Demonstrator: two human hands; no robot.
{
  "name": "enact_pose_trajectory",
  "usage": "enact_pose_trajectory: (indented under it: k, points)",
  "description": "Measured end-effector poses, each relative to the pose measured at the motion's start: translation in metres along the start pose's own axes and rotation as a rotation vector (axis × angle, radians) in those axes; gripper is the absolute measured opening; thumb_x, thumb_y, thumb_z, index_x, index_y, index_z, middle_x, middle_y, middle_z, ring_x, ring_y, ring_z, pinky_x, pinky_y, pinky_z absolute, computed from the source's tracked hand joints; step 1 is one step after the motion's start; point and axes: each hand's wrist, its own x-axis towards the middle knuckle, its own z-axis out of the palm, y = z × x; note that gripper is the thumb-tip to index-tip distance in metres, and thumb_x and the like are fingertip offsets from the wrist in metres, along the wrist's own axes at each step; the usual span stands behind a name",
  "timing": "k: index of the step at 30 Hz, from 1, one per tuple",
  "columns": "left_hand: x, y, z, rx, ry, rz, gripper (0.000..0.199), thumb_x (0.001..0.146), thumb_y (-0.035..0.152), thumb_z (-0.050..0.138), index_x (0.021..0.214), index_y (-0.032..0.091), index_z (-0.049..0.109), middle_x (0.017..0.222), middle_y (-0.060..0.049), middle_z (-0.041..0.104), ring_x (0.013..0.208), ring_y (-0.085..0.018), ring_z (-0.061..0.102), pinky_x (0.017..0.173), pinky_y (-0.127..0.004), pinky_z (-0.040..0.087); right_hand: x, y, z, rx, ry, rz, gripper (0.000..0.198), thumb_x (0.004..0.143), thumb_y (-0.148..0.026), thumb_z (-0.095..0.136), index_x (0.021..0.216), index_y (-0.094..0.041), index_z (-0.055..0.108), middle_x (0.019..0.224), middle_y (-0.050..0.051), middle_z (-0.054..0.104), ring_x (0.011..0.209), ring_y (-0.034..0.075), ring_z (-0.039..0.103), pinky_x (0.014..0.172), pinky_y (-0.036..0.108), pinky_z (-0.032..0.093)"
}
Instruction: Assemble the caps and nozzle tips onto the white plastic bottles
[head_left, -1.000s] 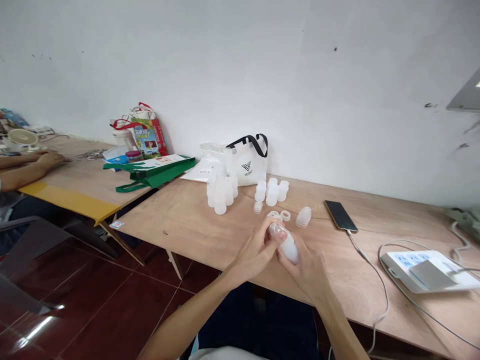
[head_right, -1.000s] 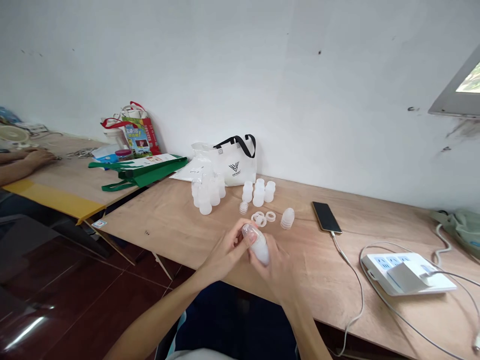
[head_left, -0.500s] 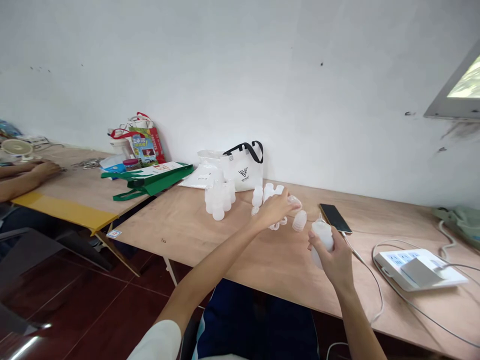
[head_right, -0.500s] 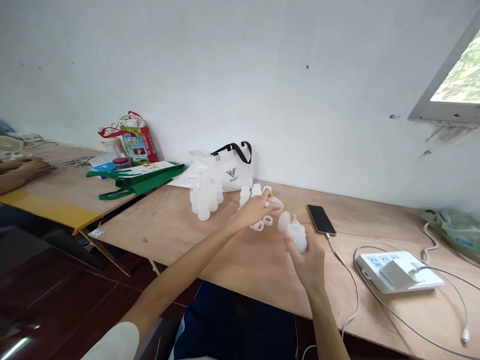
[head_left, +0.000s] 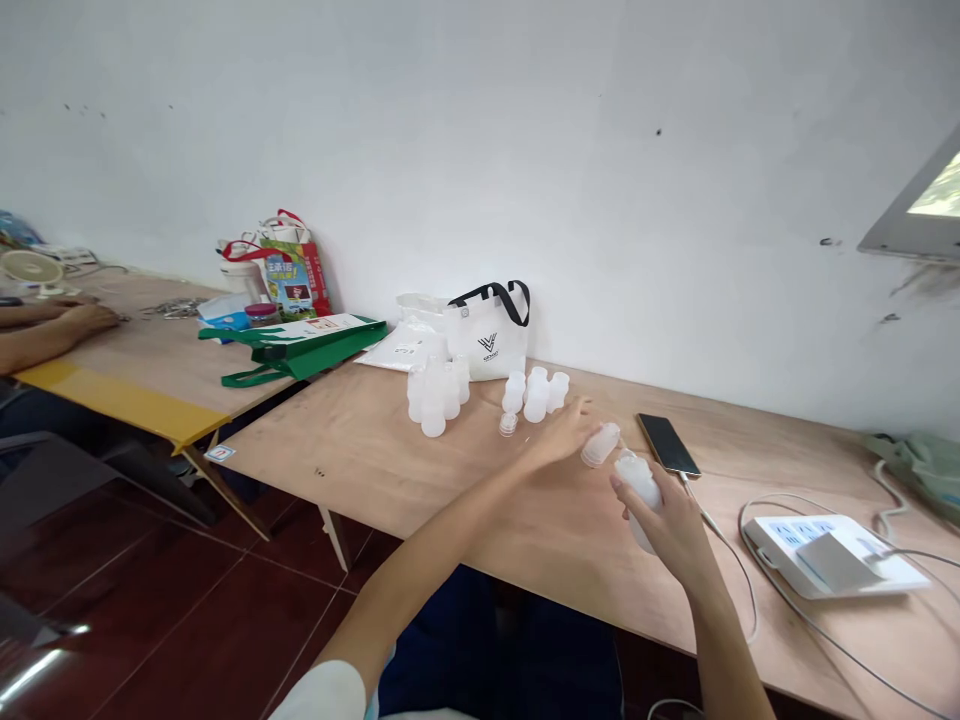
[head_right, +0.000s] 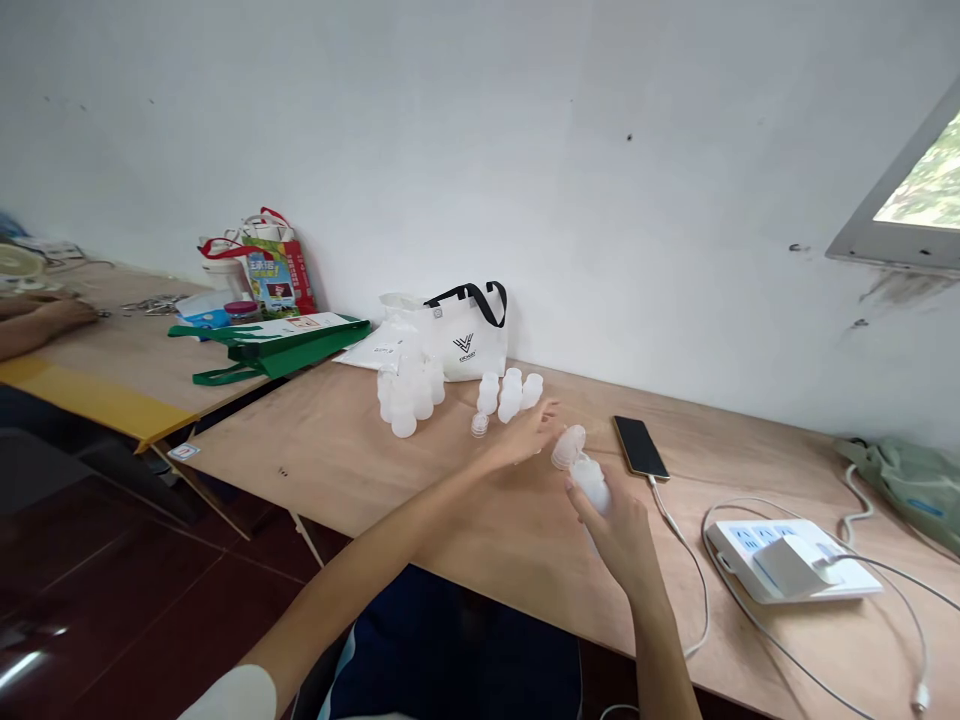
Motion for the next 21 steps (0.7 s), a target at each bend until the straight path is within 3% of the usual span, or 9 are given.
enact_pose_trajectory:
  k: [2, 3, 6, 8, 15, 21]
  points:
    - [-0.019, 0.007, -0.006, -0.083, 0.077, 0.026, 0.04, 0.103, 0.044, 0.045, 0.135, 0.021, 0.052, 0.126, -0.011, 0.068, 0.112, -0.023, 0.064, 0.091, -0.035, 0.051, 0.003, 0.001, 0.005, -0.017, -0.071, -0.008, 0.04, 0.087, -0.061, 0.059, 0.099, -0.023, 0.065, 0.073, 0.004, 0.071, 0.066, 0.026, 0.069, 0.063, 0.035, 0.048]
    - [-0.03, 0.01, -0.009, -0.107, 0.055, 0.072, 0.038, 0.104, 0.045, 0.044, 0.13, 0.021, 0.058, 0.12, -0.009, 0.07, 0.108, -0.021, 0.066, 0.09, -0.033, 0.05, 0.004, 0.001, 0.008, -0.031, -0.109, -0.012, 0.04, 0.087, -0.06, 0.059, 0.1, -0.022, 0.065, 0.075, 0.004, 0.072, 0.068, 0.027, 0.07, 0.063, 0.036, 0.048]
    - [-0.06, 0.015, -0.017, -0.051, -0.186, 0.112, 0.033, 0.1, 0.044, 0.052, 0.116, 0.022, 0.07, 0.102, -0.005, 0.075, 0.097, -0.021, 0.068, 0.085, -0.032, 0.051, 0.003, 0.001, 0.013, -0.077, -0.227, -0.069, 0.037, 0.088, -0.053, 0.057, 0.106, -0.023, 0.067, 0.084, 0.006, 0.076, 0.076, 0.029, 0.071, 0.066, 0.037, 0.049]
    - [-0.074, 0.015, -0.021, -0.044, -0.241, 0.086, 0.03, 0.099, 0.043, 0.055, 0.11, 0.022, 0.073, 0.1, -0.005, 0.075, 0.097, -0.021, 0.069, 0.086, -0.033, 0.051, 0.001, -0.001, 0.015, -0.1, -0.277, -0.128, 0.036, 0.089, -0.05, 0.056, 0.111, -0.024, 0.068, 0.09, 0.006, 0.077, 0.08, 0.029, 0.071, 0.068, 0.038, 0.049]
    - [-0.09, 0.003, -0.021, -0.01, -0.2, -0.031, 0.015, 0.085, 0.028, 0.066, 0.094, 0.02, 0.074, 0.091, -0.004, 0.076, 0.091, -0.022, 0.07, 0.079, -0.032, 0.053, -0.007, -0.001, 0.027, -0.378, -0.274, -0.26, 0.02, 0.087, -0.043, 0.059, 0.095, -0.026, 0.067, 0.082, 0.004, 0.076, 0.074, 0.028, 0.07, 0.063, 0.033, 0.04]
    - [-0.089, -0.009, -0.015, -0.017, -0.144, -0.042, 0.014, 0.08, 0.019, 0.063, 0.091, 0.02, 0.072, 0.084, -0.002, 0.073, 0.083, -0.02, 0.069, 0.073, -0.03, 0.052, -0.007, 0.001, 0.046, -0.623, -0.216, -0.345, 0.019, 0.091, -0.038, 0.056, 0.1, -0.024, 0.066, 0.075, 0.004, 0.074, 0.065, 0.026, 0.07, 0.058, 0.03, 0.032]
